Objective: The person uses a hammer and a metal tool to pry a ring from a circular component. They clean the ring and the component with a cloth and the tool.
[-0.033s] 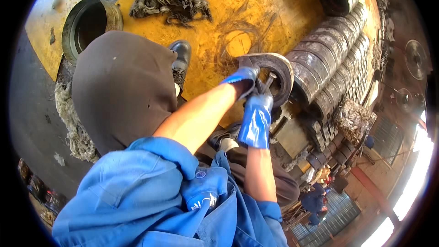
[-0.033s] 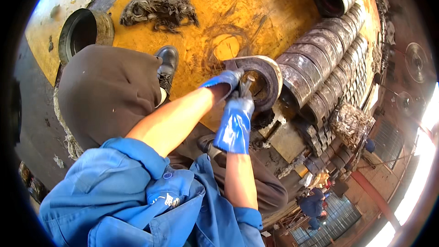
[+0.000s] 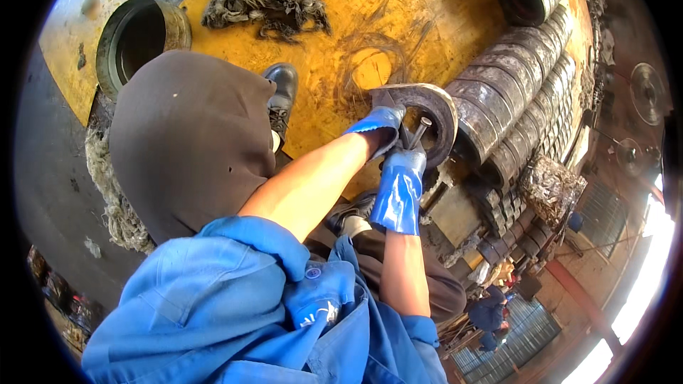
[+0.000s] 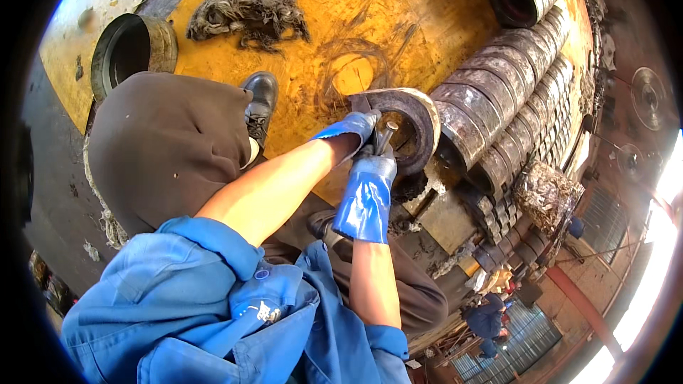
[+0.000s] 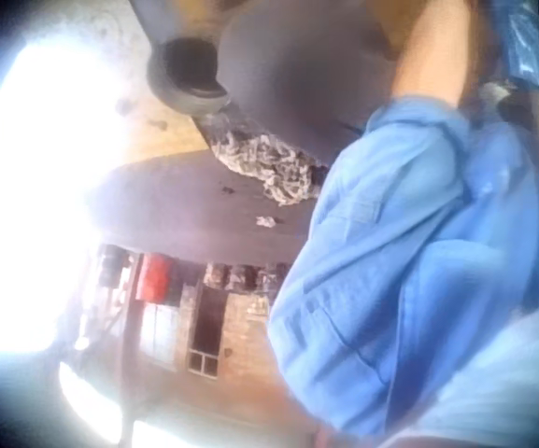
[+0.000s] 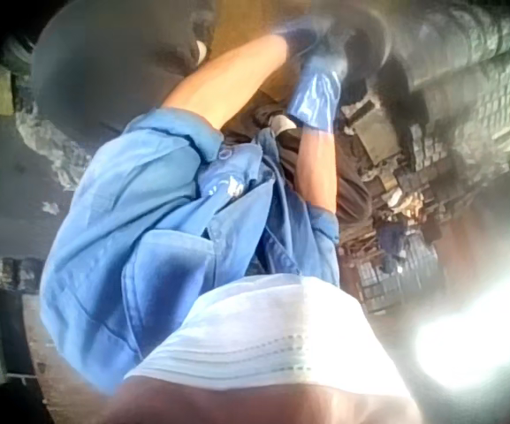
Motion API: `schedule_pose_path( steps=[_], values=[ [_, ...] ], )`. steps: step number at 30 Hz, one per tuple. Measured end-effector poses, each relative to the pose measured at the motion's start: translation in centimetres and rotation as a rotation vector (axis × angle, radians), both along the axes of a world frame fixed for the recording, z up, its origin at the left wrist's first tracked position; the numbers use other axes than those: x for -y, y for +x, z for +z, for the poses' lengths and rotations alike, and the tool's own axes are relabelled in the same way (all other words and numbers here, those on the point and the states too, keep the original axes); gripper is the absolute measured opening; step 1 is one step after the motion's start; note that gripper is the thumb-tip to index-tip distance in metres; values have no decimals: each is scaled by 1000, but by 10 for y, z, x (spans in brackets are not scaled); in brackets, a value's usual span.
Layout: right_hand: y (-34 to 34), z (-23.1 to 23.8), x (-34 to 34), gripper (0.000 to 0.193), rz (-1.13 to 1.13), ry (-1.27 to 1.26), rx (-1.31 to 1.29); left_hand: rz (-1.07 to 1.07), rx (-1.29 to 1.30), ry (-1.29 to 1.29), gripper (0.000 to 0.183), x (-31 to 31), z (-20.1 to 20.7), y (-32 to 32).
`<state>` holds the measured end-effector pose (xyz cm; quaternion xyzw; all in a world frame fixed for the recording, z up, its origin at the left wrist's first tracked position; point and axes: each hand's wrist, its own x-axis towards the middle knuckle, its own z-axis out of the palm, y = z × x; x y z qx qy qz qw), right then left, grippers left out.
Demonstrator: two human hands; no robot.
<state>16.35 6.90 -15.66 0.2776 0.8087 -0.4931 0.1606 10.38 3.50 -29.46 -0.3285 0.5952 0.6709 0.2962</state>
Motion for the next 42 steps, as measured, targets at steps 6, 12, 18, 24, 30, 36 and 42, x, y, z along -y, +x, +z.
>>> schedule_pose_path(
  steps=[6, 12, 18, 24, 30, 36, 42],
  values=[
    [-9, 22, -10, 27, 395, 353, 252, 169, 178, 423, 46, 19, 48, 8],
    [68, 44, -95, 33, -10, -111, -294, 11, -363, 380, 45, -34, 137, 57],
    [117, 76, -86, 27, -292, -37, -273, -167, -250, 349, 53, -59, 156, 83],
    [104, 61, -80, 27, -287, 136, -289, -11, 64, 589, 50, -12, 243, 67],
    [84, 62, -87, 27, -224, 212, -318, -169, -166, 490, 42, -49, 172, 89],
    [71, 56, -69, 27, 0, 319, -288, -23, -88, 563, 42, -38, 151, 48],
    [88, 58, -107, 22, 254, 267, -227, 92, 106, 705, 43, -37, 149, 75]
  ],
)
